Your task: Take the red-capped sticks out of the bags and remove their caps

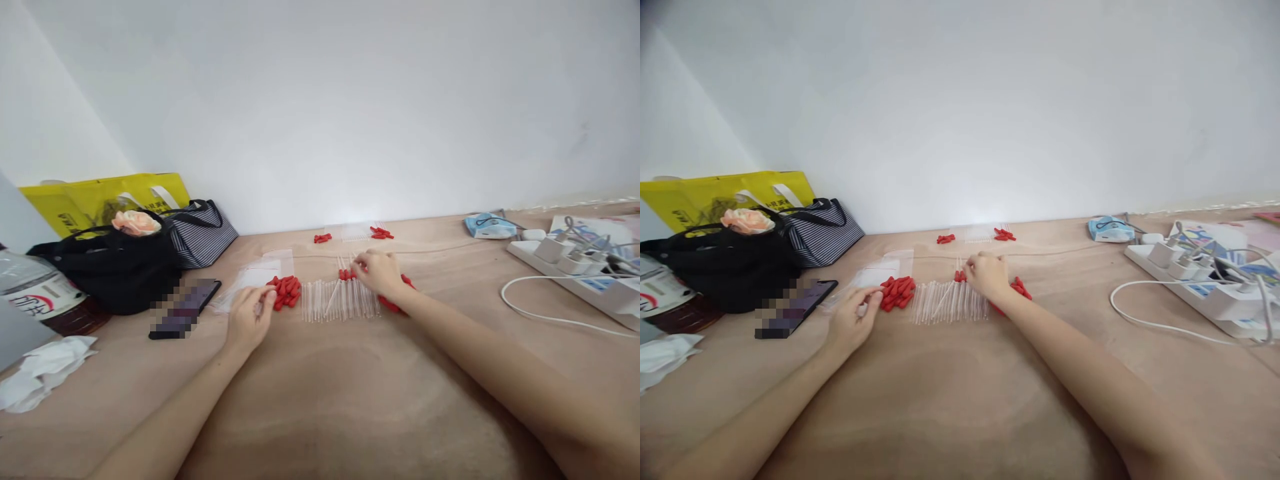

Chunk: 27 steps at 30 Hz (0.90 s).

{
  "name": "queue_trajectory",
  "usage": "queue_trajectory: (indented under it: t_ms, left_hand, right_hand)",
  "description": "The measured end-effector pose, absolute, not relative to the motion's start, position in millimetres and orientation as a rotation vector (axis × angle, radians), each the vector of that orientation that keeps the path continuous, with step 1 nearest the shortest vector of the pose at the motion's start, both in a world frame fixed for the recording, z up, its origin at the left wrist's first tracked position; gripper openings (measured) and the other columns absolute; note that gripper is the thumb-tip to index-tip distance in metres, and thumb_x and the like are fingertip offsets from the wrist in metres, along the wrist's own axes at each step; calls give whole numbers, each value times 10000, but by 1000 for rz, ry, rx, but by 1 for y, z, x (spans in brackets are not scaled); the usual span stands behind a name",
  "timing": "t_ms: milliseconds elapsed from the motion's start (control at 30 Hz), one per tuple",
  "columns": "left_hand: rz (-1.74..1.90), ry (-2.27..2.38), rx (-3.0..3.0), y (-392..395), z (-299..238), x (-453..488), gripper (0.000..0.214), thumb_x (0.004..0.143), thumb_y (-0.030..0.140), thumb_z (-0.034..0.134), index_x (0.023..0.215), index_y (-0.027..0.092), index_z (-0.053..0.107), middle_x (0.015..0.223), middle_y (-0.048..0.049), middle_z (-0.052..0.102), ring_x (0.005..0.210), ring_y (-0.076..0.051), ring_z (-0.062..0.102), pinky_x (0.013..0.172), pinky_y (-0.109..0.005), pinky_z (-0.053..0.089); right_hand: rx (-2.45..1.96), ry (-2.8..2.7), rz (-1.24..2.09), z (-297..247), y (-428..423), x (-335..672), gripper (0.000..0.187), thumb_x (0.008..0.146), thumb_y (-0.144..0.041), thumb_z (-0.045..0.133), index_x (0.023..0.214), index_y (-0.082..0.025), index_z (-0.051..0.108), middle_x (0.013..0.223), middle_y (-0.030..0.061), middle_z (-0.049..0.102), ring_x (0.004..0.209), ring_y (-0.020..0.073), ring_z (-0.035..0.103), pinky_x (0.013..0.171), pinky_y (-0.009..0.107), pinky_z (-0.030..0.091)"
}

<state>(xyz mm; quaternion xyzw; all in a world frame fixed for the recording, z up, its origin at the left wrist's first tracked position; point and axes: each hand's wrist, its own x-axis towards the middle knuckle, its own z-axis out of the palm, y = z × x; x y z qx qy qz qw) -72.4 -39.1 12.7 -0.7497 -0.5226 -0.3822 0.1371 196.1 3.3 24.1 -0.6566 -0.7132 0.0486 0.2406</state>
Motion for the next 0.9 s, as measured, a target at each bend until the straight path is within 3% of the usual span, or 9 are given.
queue_trajectory:
  t_ms: [167, 300, 467, 600, 700, 800, 900]
  left_hand:
    - [-912, -1108, -2503, -55, 6, -44, 194, 829, 265, 435, 768, 165, 590, 641, -21, 533, 650, -143, 466, 644, -278, 370]
    - [-889, -1075, -2548, -55, 6, -41, 201, 820, 261, 455, 686, 164, 569, 627, -24, 523, 641, -142, 451, 631, -281, 361]
    - [-923, -1057, -2579, -54, 6, -44, 153, 809, 249, 475, 736, 170, 583, 660, -26, 535, 665, -144, 460, 649, -287, 371]
    - [-965, -1037, -2584, -55, 6, -43, 126, 804, 230, 486, 761, 168, 587, 673, -27, 544, 680, -146, 465, 654, -288, 376]
    - [-949, -1001, -2614, -55, 6, -40, 111, 800, 215, 492, 762, 171, 587, 684, -27, 559, 683, -147, 470, 655, -289, 380]
    - [-955, -967, -2618, -56, 7, -34, 108, 798, 217, 494, 782, 175, 591, 705, -31, 572, 698, -149, 484, 675, -293, 392]
    - [-1007, -925, -2570, -56, 7, -24, 206, 797, 276, 494, 957, 176, 578, 856, -64, 591, 823, -179, 511, 757, -326, 400]
  right_hand:
    - [-2028, -1823, 360, 27, 50, 211, 196, 682, -208, 567, 856, -137, 622, 853, 117, 630, 842, 235, 564, 696, 340, 371]
    - [-2114, -1813, 600, 21, 67, 204, 120, 549, -122, 659, 667, -112, 635, 645, 108, 618, 669, 228, 592, 554, 295, 400]
    - [-2091, -1767, 725, 25, 73, 199, 56, 535, -79, 652, 574, -103, 621, 530, 100, 581, 621, 237, 586, 517, 297, 404]
    - [-1849, -1713, 653, 40, 59, 215, 146, 702, -124, 504, 780, -101, 625, 703, 97, 629, 707, 186, 584, 582, 266, 423]
    - [-1637, -1677, 635, 46, 33, 233, 211, 772, -171, 443, 936, -151, 575, 864, 45, 632, 761, 118, 569, 637, 216, 430]
    - [-1220, -1544, 863, 37, -4, 237, 157, 715, -276, 563, 805, -149, 582, 744, 30, 631, 632, 106, 551, 594, 236, 437]
    - [-969, -1419, 1169, 16, -40, 223, 234, 613, -350, 675, 738, -162, 611, 644, 10, 631, 573, 112, 552, 581, 267, 442]
